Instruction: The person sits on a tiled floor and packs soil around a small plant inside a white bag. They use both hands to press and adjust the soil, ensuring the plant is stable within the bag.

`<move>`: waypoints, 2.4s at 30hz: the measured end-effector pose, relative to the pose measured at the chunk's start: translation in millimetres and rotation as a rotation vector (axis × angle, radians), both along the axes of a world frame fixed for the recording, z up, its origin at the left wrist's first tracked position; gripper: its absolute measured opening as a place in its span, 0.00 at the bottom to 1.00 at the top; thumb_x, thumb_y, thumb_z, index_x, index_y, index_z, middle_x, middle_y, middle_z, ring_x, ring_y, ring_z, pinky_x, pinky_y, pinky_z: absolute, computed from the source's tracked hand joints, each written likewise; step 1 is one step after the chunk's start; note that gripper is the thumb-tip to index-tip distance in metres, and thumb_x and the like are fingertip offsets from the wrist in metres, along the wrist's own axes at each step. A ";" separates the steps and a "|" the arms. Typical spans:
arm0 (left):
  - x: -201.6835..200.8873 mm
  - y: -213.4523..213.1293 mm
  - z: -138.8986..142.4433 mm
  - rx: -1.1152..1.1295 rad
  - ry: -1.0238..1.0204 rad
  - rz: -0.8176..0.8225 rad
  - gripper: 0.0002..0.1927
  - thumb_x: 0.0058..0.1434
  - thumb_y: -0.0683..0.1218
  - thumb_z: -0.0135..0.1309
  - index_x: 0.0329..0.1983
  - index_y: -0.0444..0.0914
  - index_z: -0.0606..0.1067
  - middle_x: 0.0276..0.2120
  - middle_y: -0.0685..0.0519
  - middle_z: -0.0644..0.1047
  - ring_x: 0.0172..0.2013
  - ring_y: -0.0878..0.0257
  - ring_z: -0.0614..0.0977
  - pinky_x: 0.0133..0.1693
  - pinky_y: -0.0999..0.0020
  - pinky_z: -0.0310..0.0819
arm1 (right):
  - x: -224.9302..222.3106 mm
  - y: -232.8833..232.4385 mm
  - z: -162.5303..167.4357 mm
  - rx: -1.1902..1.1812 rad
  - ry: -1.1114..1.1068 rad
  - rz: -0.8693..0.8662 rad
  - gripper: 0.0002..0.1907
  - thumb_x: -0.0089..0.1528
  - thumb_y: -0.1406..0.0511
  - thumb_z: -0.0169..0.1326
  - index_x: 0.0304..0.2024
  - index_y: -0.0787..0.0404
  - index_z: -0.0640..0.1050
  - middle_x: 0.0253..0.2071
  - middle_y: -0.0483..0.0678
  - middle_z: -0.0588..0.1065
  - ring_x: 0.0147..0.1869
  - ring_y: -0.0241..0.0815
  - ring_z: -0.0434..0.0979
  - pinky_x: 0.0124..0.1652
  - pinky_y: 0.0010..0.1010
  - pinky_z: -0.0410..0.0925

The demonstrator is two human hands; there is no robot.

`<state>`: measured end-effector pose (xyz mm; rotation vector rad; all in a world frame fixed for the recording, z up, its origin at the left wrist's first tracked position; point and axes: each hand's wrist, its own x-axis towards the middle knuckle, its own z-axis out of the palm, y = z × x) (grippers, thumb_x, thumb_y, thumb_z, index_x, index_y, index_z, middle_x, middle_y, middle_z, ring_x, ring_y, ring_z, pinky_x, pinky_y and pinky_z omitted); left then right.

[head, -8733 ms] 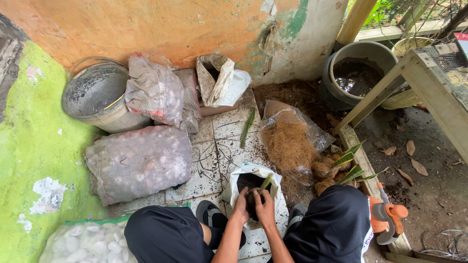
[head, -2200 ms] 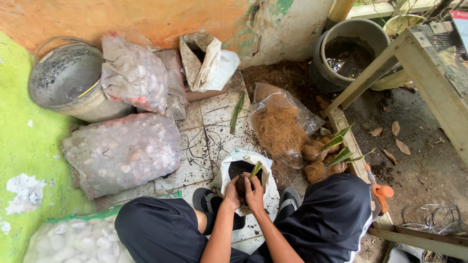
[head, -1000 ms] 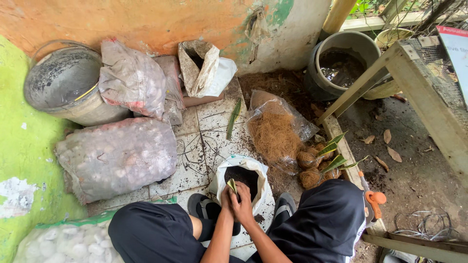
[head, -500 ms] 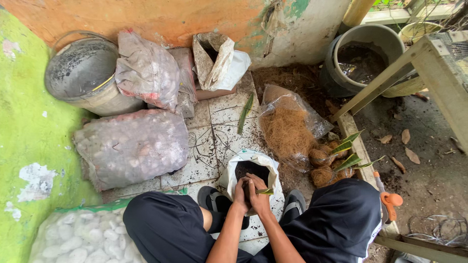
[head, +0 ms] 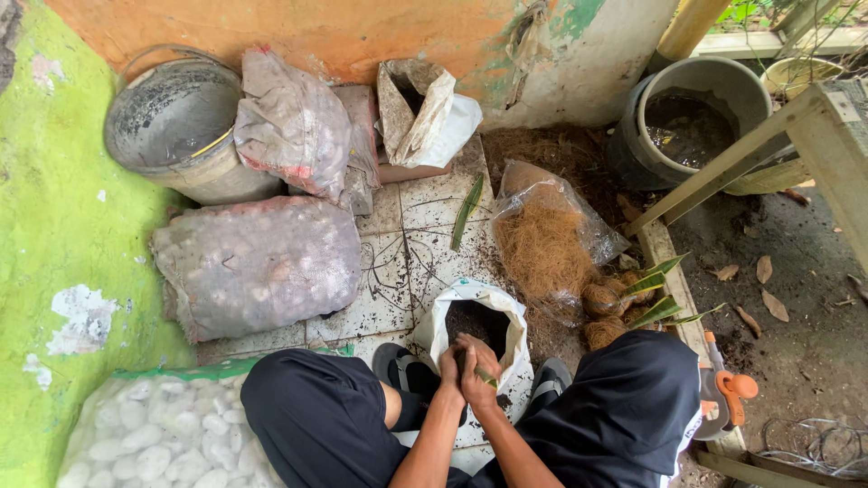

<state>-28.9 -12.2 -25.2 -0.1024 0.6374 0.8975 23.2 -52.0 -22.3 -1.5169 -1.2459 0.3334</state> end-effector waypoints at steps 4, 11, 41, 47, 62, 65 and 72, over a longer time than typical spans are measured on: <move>-3.1 3.7 -0.9 0.035 0.069 -0.051 0.15 0.67 0.52 0.43 0.36 0.40 0.77 0.37 0.52 0.79 0.39 0.59 0.80 0.45 0.64 0.76 | -2.1 -1.3 4.8 0.014 -0.079 -0.006 0.17 0.69 0.68 0.42 0.40 0.66 0.83 0.46 0.54 0.83 0.55 0.54 0.82 0.59 0.43 0.69; -3.7 -3.7 -4.8 -0.044 0.135 -0.124 0.17 0.68 0.55 0.42 0.39 0.42 0.77 0.38 0.53 0.80 0.41 0.59 0.81 0.46 0.63 0.76 | 2.5 -0.1 -0.8 -0.001 0.004 -0.043 0.18 0.71 0.66 0.42 0.39 0.66 0.83 0.46 0.53 0.83 0.55 0.53 0.83 0.58 0.40 0.70; 12.1 9.3 4.8 -0.101 0.156 -0.080 0.15 0.70 0.52 0.42 0.34 0.42 0.76 0.35 0.54 0.79 0.39 0.60 0.80 0.45 0.66 0.75 | 10.5 9.2 -2.0 -0.285 0.270 -0.054 0.18 0.69 0.63 0.44 0.39 0.66 0.83 0.39 0.55 0.83 0.45 0.50 0.85 0.48 0.37 0.73; 0.9 18.6 7.2 -0.230 0.275 -0.141 0.22 0.68 0.59 0.46 0.50 0.39 0.78 0.43 0.49 0.81 0.45 0.53 0.81 0.49 0.58 0.76 | 21.1 12.2 -1.7 -0.224 0.340 -0.018 0.19 0.70 0.62 0.44 0.59 0.63 0.75 0.59 0.57 0.76 0.64 0.52 0.74 0.64 0.40 0.61; -2.0 21.0 12.1 -0.171 0.028 -0.014 0.19 0.65 0.59 0.50 0.44 0.39 0.79 0.39 0.49 0.82 0.40 0.53 0.83 0.48 0.56 0.77 | 26.3 10.5 -7.1 -0.140 0.187 0.078 0.11 0.64 0.67 0.55 0.45 0.66 0.82 0.56 0.55 0.80 0.64 0.54 0.76 0.63 0.43 0.64; -0.9 21.2 14.3 -0.172 -0.085 -0.046 0.26 0.57 0.59 0.48 0.43 0.33 0.79 0.39 0.45 0.83 0.42 0.51 0.85 0.49 0.57 0.79 | 23.6 10.1 -7.0 -0.128 0.082 0.085 0.11 0.63 0.66 0.56 0.45 0.65 0.83 0.54 0.53 0.81 0.61 0.53 0.78 0.65 0.44 0.62; -5.6 19.9 12.7 -0.161 -0.125 0.043 0.19 0.64 0.58 0.51 0.44 0.38 0.77 0.40 0.49 0.80 0.40 0.53 0.82 0.46 0.59 0.77 | 19.0 9.7 4.4 -0.233 -0.017 0.077 0.12 0.60 0.63 0.60 0.42 0.62 0.85 0.51 0.51 0.82 0.59 0.52 0.77 0.62 0.45 0.60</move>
